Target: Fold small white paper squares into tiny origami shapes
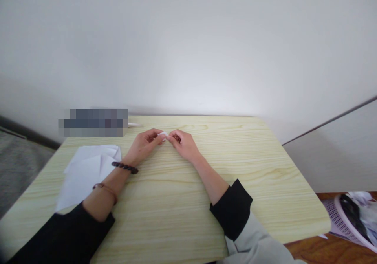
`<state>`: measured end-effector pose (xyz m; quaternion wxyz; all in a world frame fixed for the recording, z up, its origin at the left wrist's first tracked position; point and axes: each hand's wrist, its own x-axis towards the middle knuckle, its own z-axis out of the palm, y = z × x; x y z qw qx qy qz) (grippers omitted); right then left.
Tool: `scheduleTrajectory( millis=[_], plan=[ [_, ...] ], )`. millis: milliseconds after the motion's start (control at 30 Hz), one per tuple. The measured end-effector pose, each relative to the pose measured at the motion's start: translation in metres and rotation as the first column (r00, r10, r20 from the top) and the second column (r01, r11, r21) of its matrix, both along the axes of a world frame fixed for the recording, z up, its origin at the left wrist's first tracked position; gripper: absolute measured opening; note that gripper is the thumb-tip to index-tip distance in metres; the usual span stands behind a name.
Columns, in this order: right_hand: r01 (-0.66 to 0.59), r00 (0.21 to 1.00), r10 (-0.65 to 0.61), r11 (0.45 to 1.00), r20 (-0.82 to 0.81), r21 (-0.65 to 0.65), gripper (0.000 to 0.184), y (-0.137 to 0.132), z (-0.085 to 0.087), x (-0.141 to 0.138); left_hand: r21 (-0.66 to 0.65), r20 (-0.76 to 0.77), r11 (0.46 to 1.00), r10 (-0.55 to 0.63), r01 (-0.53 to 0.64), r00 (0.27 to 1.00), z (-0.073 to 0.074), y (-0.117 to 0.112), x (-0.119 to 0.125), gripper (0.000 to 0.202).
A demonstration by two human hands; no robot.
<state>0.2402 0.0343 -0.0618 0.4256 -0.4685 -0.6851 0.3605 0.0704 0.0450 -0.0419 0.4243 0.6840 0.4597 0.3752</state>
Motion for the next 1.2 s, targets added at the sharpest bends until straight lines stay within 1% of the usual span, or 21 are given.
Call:
scheduleTrajectory(
  millis=[100, 233, 300, 367, 467, 567, 667, 900, 1067, 1200],
  plan=[
    [0.011, 0.999, -0.012, 1.000, 0.048, 0.019, 0.030, -0.0001, -0.0004, -0.0008, 0.035, -0.001, 0.999, 0.037, -0.037, 0.999, 0.0010, -0.0004, 0.0007, 0.037],
    [-0.001, 0.987, -0.019, 0.992, 0.161, 0.126, 0.027, -0.0016, -0.0001, -0.0010, 0.053, -0.056, 0.999, 0.004, -0.001, 0.998, 0.0016, 0.0003, -0.0007, 0.036],
    [-0.008, 0.981, -0.024, 0.987, 0.194, 0.162, 0.025, -0.0023, 0.0005, -0.0013, 0.052, -0.081, 0.999, 0.006, -0.002, 0.997, 0.0021, 0.0005, -0.0012, 0.036],
    [0.004, 0.984, -0.032, 0.988, 0.174, 0.156, 0.025, -0.0028, 0.0011, -0.0015, 0.034, -0.072, 0.999, 0.024, -0.021, 0.997, 0.0022, 0.0005, -0.0011, 0.038],
    [0.034, 0.996, -0.040, 0.996, 0.076, 0.080, 0.026, -0.0026, 0.0019, -0.0016, 0.005, -0.018, 0.999, 0.051, -0.051, 0.999, 0.0008, 0.0008, -0.0002, 0.040],
    [0.042, 0.999, -0.042, 0.999, -0.019, -0.001, 0.027, -0.0018, 0.0021, -0.0009, -0.021, 0.039, 1.000, 0.014, -0.013, 0.999, -0.0012, 0.0010, 0.0006, 0.043],
    [0.028, 0.998, -0.031, 0.999, -0.063, -0.036, 0.027, -0.0012, 0.0021, -0.0001, -0.038, 0.054, 0.999, -0.021, 0.024, 0.998, -0.0018, 0.0010, 0.0001, 0.040],
    [0.018, 1.000, -0.018, 1.000, -0.005, 0.011, 0.024, -0.0023, 0.0047, -0.0011, -0.016, -0.040, 0.999, 0.030, -0.030, 0.999, -0.0016, 0.0014, -0.0030, 0.036],
    [0.068, 0.997, -0.066, 0.996, -0.035, 0.052, 0.021, -0.0032, 0.0066, -0.0015, -0.013, 0.001, 0.999, 0.050, -0.050, 0.999, -0.0030, -0.0006, 0.0015, 0.038],
    [0.065, 0.998, -0.064, 0.993, -0.011, 0.097, 0.020, -0.0032, 0.0066, -0.0020, 0.069, 0.025, 0.994, 0.079, -0.081, 0.997, -0.0038, -0.0023, 0.0035, 0.037]
  ],
)
